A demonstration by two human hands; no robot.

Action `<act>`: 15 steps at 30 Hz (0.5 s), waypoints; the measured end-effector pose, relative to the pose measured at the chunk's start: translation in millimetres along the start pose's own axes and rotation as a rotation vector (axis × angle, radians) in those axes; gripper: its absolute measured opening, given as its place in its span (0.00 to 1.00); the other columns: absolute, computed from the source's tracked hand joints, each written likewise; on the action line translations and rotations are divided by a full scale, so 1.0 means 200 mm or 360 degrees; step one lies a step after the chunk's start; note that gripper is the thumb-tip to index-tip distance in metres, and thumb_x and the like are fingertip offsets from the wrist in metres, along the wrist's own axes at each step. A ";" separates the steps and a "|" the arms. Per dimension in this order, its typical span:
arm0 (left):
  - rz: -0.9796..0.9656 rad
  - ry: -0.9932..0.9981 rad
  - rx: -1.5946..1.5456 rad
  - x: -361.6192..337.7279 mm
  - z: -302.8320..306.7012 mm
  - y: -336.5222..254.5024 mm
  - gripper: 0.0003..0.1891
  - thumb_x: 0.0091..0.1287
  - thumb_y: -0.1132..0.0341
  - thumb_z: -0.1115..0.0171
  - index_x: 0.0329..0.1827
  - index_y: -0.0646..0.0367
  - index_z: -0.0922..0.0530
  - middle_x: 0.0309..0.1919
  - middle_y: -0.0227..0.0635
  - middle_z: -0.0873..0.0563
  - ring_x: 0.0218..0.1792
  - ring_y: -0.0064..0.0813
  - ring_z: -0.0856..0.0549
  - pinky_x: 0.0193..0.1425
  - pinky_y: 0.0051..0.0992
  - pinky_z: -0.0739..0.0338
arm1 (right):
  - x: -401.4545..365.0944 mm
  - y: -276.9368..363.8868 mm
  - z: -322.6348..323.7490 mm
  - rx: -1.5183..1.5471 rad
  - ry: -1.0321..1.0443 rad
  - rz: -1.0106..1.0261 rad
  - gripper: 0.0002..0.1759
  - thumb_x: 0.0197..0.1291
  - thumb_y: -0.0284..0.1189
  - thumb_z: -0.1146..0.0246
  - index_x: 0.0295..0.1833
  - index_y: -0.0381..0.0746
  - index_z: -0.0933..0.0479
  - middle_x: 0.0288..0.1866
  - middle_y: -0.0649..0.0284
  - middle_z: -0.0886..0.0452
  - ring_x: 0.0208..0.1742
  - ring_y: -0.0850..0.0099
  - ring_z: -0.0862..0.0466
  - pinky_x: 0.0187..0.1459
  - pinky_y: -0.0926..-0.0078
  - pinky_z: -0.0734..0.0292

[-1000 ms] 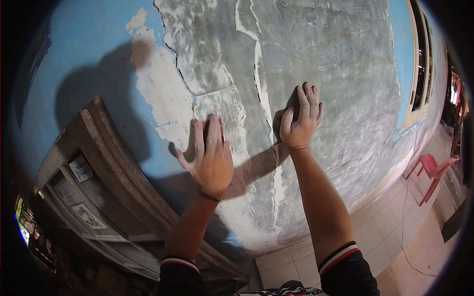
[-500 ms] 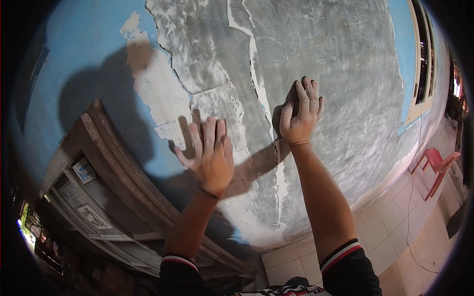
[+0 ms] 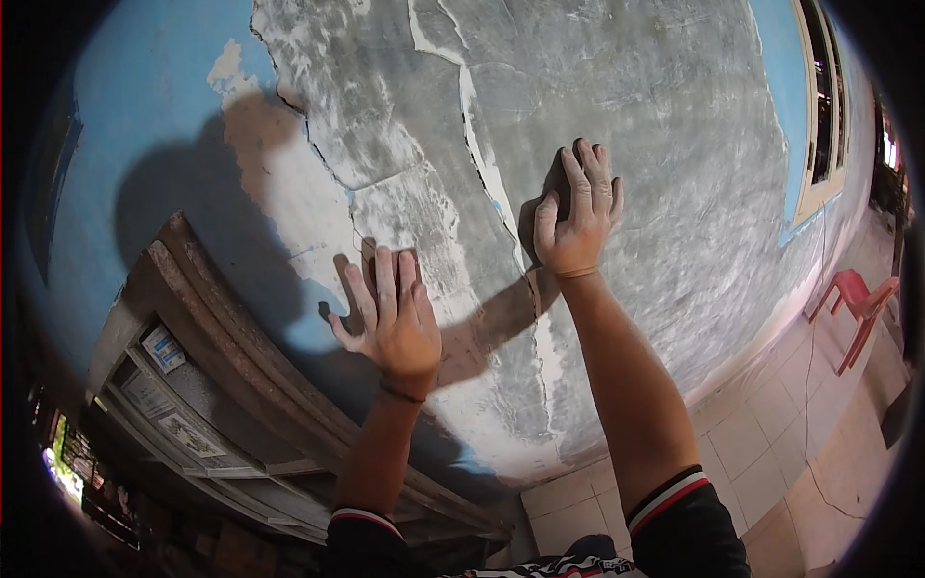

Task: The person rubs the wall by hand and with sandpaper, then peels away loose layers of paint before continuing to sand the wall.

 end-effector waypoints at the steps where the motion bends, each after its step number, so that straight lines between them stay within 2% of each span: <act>1: 0.0021 0.0013 0.0014 -0.02 0.00 0.00 0.18 0.71 0.58 0.54 0.61 0.41 0.25 0.72 0.25 0.38 0.74 0.37 0.45 0.67 0.51 0.64 | 0.00 0.00 0.00 0.0002 -0.0002 0.0006 0.30 0.50 0.33 0.46 0.63 0.46 0.29 0.69 0.62 0.33 0.73 0.61 0.39 0.69 0.44 0.59; 6: -0.0023 -0.0088 0.0057 0.26 0.04 -0.01 0.18 0.70 0.58 0.53 0.61 0.44 0.25 0.70 0.26 0.34 0.72 0.38 0.41 0.67 0.51 0.62 | 0.02 0.00 -0.01 0.0009 -0.0022 0.0010 0.29 0.50 0.33 0.46 0.63 0.45 0.29 0.68 0.62 0.33 0.73 0.60 0.39 0.69 0.43 0.59; 9: -0.0052 0.0039 0.0088 0.13 0.06 -0.03 0.19 0.69 0.57 0.52 0.60 0.46 0.25 0.69 0.27 0.34 0.71 0.36 0.38 0.68 0.50 0.62 | 0.01 0.00 0.00 -0.0002 0.0024 0.0012 0.29 0.50 0.33 0.46 0.63 0.45 0.29 0.68 0.62 0.33 0.73 0.59 0.39 0.69 0.43 0.59; 12: -0.0169 0.0064 -0.0039 -0.07 0.04 -0.03 0.22 0.63 0.58 0.43 0.61 0.47 0.27 0.68 0.26 0.32 0.69 0.33 0.35 0.69 0.52 0.62 | 0.01 0.01 -0.01 -0.0002 0.0020 0.0006 0.29 0.50 0.33 0.46 0.63 0.45 0.30 0.69 0.61 0.33 0.73 0.58 0.40 0.69 0.43 0.59; 15: -0.0262 0.0056 -0.0191 -0.04 0.01 -0.04 0.26 0.59 0.59 0.38 0.62 0.48 0.28 0.66 0.24 0.30 0.69 0.29 0.35 0.69 0.56 0.61 | 0.02 0.00 0.00 -0.0006 0.0023 0.0019 0.29 0.50 0.33 0.46 0.63 0.44 0.30 0.69 0.60 0.33 0.73 0.58 0.40 0.69 0.43 0.59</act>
Point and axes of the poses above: each hand's wrist, its own x-axis towards the middle knuckle, its own z-axis out of the back of the hand, y = z × x, the point moved 5 cm from there along x, towards the middle knuckle
